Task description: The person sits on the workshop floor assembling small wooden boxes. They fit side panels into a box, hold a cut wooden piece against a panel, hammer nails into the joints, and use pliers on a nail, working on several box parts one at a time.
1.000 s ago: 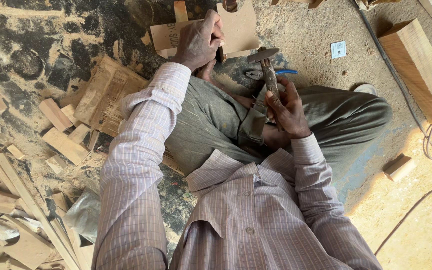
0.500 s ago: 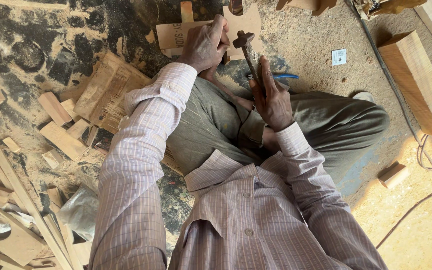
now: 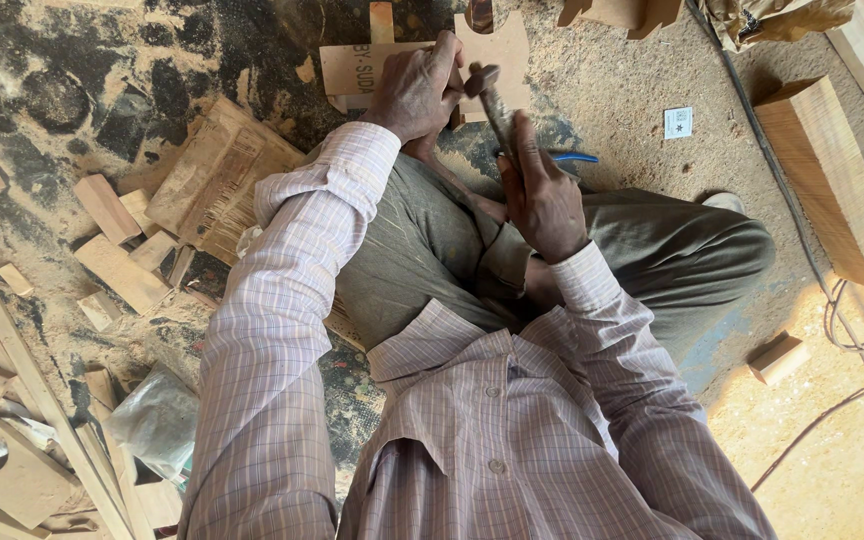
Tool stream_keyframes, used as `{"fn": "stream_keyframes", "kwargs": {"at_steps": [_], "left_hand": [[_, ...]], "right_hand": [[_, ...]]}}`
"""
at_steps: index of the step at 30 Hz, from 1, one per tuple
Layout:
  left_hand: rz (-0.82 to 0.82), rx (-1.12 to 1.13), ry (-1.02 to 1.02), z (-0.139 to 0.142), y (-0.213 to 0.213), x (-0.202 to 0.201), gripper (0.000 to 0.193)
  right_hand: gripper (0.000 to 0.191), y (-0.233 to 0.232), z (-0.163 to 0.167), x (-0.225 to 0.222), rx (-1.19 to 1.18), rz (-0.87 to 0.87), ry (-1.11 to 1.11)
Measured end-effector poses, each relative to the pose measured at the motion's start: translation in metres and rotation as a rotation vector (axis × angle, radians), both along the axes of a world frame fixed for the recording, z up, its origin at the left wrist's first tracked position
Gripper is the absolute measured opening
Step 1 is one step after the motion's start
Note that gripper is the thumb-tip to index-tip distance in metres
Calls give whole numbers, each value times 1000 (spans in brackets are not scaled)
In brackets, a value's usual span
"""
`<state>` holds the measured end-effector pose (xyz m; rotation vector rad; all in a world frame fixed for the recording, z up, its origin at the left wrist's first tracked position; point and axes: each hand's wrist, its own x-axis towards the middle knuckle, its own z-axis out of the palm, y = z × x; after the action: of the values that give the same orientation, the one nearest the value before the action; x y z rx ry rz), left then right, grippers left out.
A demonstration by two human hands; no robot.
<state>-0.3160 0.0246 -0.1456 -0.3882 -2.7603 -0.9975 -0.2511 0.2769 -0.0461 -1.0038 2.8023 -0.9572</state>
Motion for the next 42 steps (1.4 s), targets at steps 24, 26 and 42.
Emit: {"fn": "stream_keyframes", "kwargs": {"at_steps": [24, 26, 42], "left_hand": [[0, 2, -67, 2, 3, -2, 48], [0, -5, -65, 1, 3, -3, 46], [-58, 137, -154, 12, -3, 0, 57]], "right_hand": [[61, -1, -1, -4, 52, -2, -23], [60, -1, 0, -4, 45, -29, -49], [60, -1, 5, -3, 44, -104, -161]]}}
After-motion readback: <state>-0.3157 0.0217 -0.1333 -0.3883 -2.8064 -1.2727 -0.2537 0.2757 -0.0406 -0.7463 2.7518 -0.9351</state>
